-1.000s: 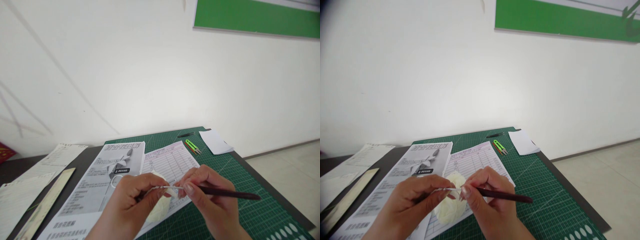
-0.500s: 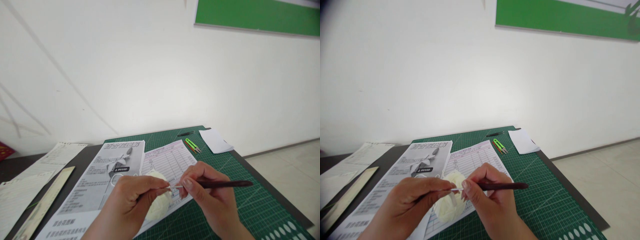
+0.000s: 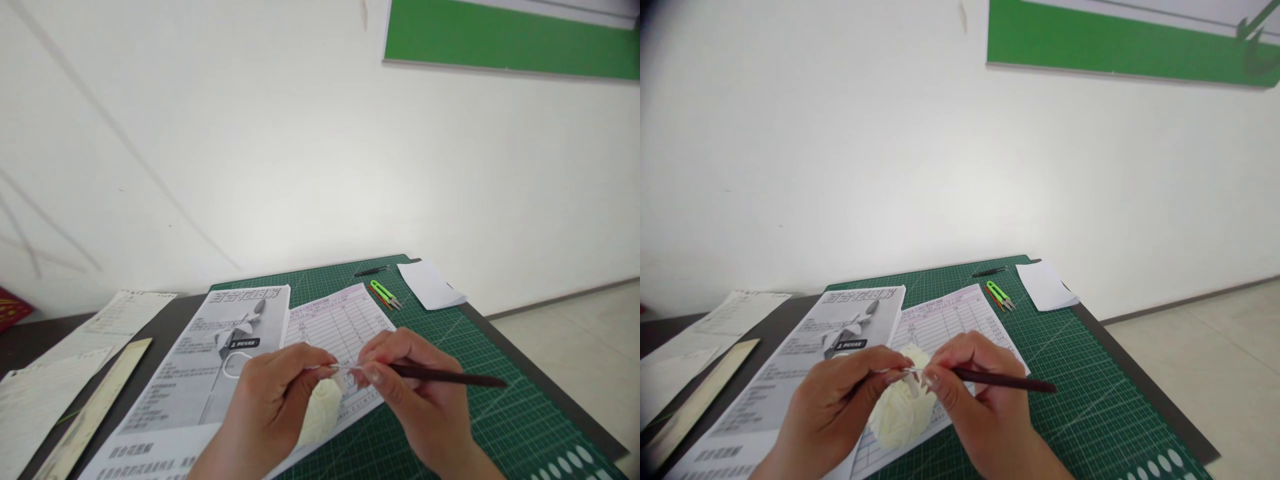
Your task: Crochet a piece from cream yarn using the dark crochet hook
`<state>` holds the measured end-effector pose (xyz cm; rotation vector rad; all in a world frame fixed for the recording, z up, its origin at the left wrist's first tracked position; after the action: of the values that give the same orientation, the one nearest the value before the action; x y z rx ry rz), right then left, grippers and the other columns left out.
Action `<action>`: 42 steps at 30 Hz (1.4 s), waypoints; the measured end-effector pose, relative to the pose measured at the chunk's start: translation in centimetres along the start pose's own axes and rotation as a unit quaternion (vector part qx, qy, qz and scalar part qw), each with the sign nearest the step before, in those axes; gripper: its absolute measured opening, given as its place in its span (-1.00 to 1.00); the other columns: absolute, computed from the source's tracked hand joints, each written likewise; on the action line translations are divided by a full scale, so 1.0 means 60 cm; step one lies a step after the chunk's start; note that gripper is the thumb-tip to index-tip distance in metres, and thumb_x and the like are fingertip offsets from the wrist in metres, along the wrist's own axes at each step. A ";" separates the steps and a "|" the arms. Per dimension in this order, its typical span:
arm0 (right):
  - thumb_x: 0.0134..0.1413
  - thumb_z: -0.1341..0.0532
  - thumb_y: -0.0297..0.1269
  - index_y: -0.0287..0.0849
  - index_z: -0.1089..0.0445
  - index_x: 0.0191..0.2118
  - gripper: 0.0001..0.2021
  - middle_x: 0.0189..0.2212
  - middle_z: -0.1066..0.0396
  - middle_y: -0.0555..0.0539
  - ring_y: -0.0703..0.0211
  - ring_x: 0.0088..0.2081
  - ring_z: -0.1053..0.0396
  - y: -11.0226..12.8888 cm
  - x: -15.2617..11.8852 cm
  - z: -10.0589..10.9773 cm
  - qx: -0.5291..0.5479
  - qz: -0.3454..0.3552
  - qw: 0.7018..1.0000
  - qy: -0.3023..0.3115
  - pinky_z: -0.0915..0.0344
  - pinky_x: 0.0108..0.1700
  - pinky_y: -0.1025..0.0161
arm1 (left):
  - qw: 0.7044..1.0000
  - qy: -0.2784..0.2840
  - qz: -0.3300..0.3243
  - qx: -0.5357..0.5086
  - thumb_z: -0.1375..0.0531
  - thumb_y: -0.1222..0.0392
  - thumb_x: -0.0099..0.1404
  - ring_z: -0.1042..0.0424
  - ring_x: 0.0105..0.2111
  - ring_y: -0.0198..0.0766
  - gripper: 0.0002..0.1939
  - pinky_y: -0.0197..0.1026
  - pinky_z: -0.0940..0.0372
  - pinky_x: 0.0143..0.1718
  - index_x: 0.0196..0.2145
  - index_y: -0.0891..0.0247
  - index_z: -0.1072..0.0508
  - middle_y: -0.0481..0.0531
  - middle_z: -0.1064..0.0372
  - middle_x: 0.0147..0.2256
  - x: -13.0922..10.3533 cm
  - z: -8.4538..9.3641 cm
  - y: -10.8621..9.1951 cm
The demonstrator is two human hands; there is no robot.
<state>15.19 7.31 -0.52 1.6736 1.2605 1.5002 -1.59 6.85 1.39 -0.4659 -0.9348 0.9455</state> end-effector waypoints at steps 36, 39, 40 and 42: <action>0.06 -0.31 -0.19 -0.14 -0.55 -0.36 -0.86 -0.42 -0.44 0.00 0.29 -0.47 -0.38 -0.034 0.003 -0.027 0.119 -0.051 0.991 -0.027 -0.38 -0.41 0.33 | 0.902 -0.123 0.177 -0.375 -0.38 0.22 0.05 -0.20 -0.59 -0.42 -0.98 -0.35 -0.12 -0.60 -0.49 0.12 -0.64 -0.08 -0.33 -0.56 -0.001 -0.049 0.026; -0.01 -0.36 -0.19 -0.09 -0.56 -0.31 -0.86 -0.39 -0.47 -0.01 0.27 -0.47 -0.40 -0.040 0.004 -0.033 0.150 -0.082 0.985 -0.028 -0.41 -0.48 0.35 | 0.897 -0.108 0.207 -0.375 -0.37 0.16 0.07 -0.19 -0.57 -0.40 -0.95 -0.32 -0.12 -0.58 -0.46 0.13 -0.64 -0.10 -0.25 -0.57 -0.003 -0.060 0.016; -0.04 -0.38 -0.22 -0.09 -0.56 -0.31 -0.86 -0.39 -0.48 -0.01 0.28 -0.48 -0.41 -0.042 0.004 -0.035 0.154 -0.098 0.983 -0.032 -0.42 -0.50 0.36 | 0.896 -0.101 0.216 -0.373 -0.36 0.14 0.08 -0.18 -0.57 -0.39 -0.93 -0.32 -0.11 -0.58 -0.47 0.14 -0.63 -0.10 -0.23 -0.56 -0.003 -0.063 0.014; -0.08 -0.40 -0.27 -0.11 -0.56 -0.33 -0.87 -0.43 -0.49 0.01 0.31 -0.53 -0.41 -0.046 0.006 -0.038 0.155 -0.124 0.979 -0.033 -0.41 -0.54 0.39 | 0.898 -0.086 0.226 -0.368 -0.33 0.10 0.12 -0.14 -0.59 -0.40 -0.85 -0.32 -0.07 -0.59 -0.52 0.19 -0.60 -0.11 -0.20 -0.58 -0.001 -0.065 0.011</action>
<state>12.26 8.31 -2.27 1.6624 1.6655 1.1359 1.35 7.31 -1.21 -1.3055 -1.3785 1.0352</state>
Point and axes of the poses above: each hand's wrist, its own x-axis towards the middle knuckle, its own z-axis out of the back of the hand, y = z × x, the point moved 4 cm from there along x, towards the middle knuckle
